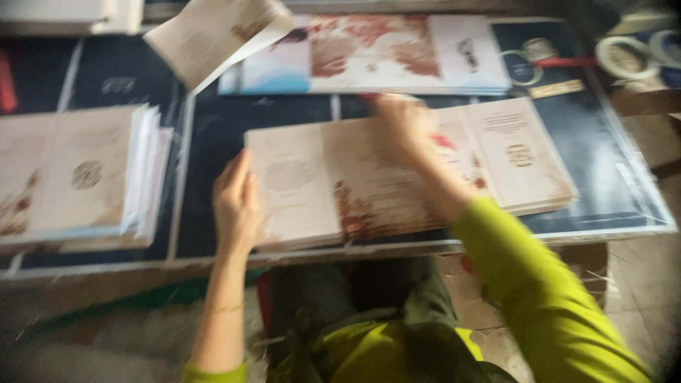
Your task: Assembling wedding invitations by applying adhesive to cardstock bases and precisely aligning printed sheets.
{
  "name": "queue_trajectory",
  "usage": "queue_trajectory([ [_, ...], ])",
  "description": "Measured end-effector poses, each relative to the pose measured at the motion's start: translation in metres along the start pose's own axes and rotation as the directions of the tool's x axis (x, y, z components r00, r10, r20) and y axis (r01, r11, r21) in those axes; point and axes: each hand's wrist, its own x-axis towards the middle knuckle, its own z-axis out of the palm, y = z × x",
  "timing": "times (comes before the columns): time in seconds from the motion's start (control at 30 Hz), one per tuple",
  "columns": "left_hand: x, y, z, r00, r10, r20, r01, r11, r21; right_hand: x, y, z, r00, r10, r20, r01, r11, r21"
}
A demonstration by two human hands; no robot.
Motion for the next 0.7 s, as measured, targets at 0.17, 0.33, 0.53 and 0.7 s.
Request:
queue_trajectory([
  [0.17, -0.004, 0.004, -0.006, 0.995, -0.104, -0.003, 0.104, 0.995, -0.007, -0.006, -0.161, -0.135, 0.968, -0.114, -0.224, 0.217, 0.830, 0.514],
  [0.33, -0.008, 0.004, -0.014, 1.000, 0.009, 0.012, -0.009, 1.000, -0.005, 0.004, -0.059, -0.070, 0.965, -0.186, -0.184, 0.259, 0.786, 0.562],
  [0.53, -0.004, 0.022, -0.021, 0.992, -0.093, 0.083, 0.096, 0.995, -0.024, -0.035, 0.185, -0.057, 0.771, 0.239, 0.591, -0.430, 0.879, 0.206],
  [0.7, 0.014, -0.003, -0.021, 0.996, -0.061, 0.063, 0.072, 0.979, -0.189, -0.108, 0.163, 0.012, 0.954, -0.190, -0.233, 0.115, 0.947, -0.299],
])
